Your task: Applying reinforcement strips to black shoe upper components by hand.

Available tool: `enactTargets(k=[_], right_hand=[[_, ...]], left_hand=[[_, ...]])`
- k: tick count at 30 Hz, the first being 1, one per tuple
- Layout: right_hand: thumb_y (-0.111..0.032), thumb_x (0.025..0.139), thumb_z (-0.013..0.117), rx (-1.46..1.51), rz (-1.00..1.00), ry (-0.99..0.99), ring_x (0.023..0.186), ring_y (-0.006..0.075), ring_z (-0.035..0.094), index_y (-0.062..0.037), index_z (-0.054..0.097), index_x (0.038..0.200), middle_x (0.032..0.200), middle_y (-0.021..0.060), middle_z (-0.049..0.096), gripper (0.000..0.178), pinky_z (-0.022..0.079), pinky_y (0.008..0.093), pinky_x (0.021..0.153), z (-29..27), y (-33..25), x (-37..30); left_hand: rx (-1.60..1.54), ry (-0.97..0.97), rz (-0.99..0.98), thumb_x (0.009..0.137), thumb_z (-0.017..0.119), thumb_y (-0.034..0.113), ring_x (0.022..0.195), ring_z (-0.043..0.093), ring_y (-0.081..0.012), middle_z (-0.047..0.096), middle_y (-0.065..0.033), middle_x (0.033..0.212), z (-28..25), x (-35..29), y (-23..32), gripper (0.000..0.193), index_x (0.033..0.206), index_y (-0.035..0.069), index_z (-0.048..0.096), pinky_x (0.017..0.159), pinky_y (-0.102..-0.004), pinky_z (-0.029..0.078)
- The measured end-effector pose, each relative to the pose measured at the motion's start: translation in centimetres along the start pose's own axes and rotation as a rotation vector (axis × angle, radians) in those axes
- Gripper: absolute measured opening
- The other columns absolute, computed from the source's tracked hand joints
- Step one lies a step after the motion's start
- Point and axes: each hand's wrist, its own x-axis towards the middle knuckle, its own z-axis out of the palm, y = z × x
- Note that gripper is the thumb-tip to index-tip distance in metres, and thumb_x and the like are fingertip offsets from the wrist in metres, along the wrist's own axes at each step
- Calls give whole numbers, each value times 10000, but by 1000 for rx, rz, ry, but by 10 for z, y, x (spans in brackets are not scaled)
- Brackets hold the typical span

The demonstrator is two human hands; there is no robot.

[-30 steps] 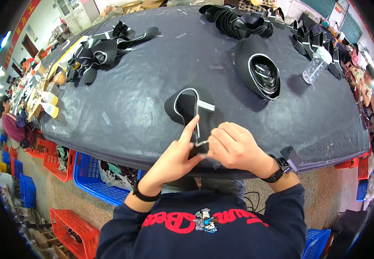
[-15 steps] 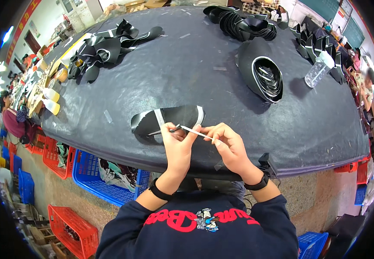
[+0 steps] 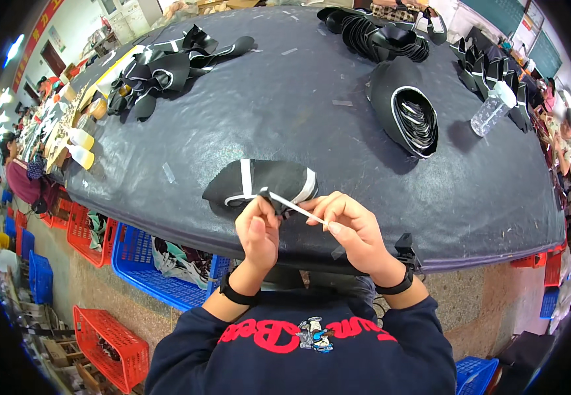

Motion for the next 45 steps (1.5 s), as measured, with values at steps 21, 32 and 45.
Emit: enactTargets(k=[21,32,45], right_hand=[[-40,840,500,-262,-95,96,927,211,529,-18,515,845,898,110,547,27,407,345,871,2,7,0],[-99,935,408,125,9,278,714,167,604,-22,459,932,766,92,581,92,474,274,635,-2,5,1],[-132,954,394,312,152,419,410,128,473,-36,449,940,598,42,482,112,397,226,377,-11,-2,8]], left_hand=[[-85,-15,-649,936,502,289,584,546,-44,604,-1,678,24,42,43,346,727,42,623,528,-185,428],[-89,-128,-705,965,448,314,572,515,-23,601,21,674,17,40,37,398,775,25,644,508,-190,403],[399,-690,-80,780,699,112,460,387,-128,427,-63,491,18,47,57,254,630,-10,534,458,-283,331]])
